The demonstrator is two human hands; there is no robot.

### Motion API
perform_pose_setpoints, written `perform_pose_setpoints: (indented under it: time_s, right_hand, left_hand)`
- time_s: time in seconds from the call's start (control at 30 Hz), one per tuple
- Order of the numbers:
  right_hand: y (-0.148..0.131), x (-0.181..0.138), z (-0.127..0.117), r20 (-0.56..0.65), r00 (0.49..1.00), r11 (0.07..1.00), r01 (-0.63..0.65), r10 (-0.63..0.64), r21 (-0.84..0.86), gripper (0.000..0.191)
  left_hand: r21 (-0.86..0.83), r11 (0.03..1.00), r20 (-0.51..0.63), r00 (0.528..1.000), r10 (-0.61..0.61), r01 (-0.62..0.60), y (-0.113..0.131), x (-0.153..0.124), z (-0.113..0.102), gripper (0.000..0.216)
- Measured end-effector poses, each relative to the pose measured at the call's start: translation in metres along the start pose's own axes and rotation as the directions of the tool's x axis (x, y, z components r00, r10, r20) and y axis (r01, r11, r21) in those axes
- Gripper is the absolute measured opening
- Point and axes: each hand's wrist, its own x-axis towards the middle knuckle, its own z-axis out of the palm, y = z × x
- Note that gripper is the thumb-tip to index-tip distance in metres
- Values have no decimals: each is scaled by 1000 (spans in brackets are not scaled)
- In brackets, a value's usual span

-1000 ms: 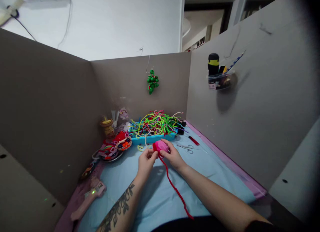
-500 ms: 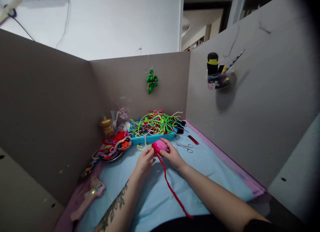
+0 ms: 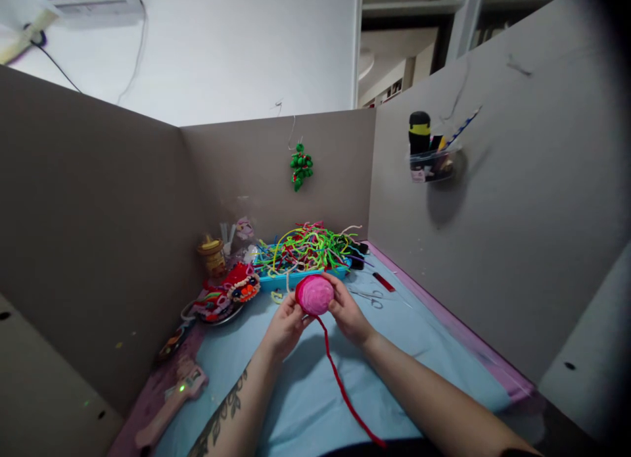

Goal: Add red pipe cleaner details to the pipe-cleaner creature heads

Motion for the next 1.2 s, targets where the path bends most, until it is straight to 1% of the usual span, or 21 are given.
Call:
perform_pose_setpoints:
  time_s: [0.07,0.17,0.27,0.43,0.53,0.6,0.67,0.73,0.8,0.87,0.97,1.1,1.2]
  right_hand:
    - [-14,-3,4,60,998,999,31,-30,-28,73]
    - [-27,-8,5,136,986,985,111,-93,-134,71]
    - [-28,-12,4,182,970,954,198,-158,-225,69]
    - [-25,-11,4,210,941,896,319,-263,-308,69]
    - [-28,-12,5,227,931,869,351,-285,-348,70]
    - [-30,-13,5,213,943,878,319,-256,-356,68]
    - [-30,-14,5,165,965,915,249,-206,-318,67]
    - [-30,-14,6,130,986,969,135,-109,-209,68]
    - [-31,-12,8,114,993,999,-11,16,-50,66]
    - [-34,-10,11,92,988,986,-129,120,101,58]
    - [-43,-10,18,46,976,941,-216,211,260,48]
    - [-58,-12,24,129,940,867,-341,315,364,56]
    - [-63,-13,26,152,926,828,-377,345,414,61]
  left_hand:
    - [-3,1000,17,1000,17,-17,0,-1,0,35]
    - [5,998,13,998,58,-58,-1,-2,-2,34]
    - [4,996,2,996,90,-90,-2,-1,-4,31]
    - [1,995,12,995,97,-97,-3,0,-7,28]
    - [17,996,3,996,88,-88,-3,0,-8,30]
    - [26,996,-12,996,89,-89,-2,0,-9,32]
    - [30,996,-22,996,83,-82,-2,0,-9,33]
    - [36,997,-21,997,68,-67,-2,1,-9,33]
    - [44,998,-13,999,50,-49,-1,1,-8,33]
    - [54,998,9,1000,23,-23,1,0,-8,34]
    - [65,998,43,999,-29,26,4,-2,-8,35]
    - [72,996,37,997,-61,58,8,-5,-7,32]
    - [72,995,25,997,-78,76,8,-7,-7,30]
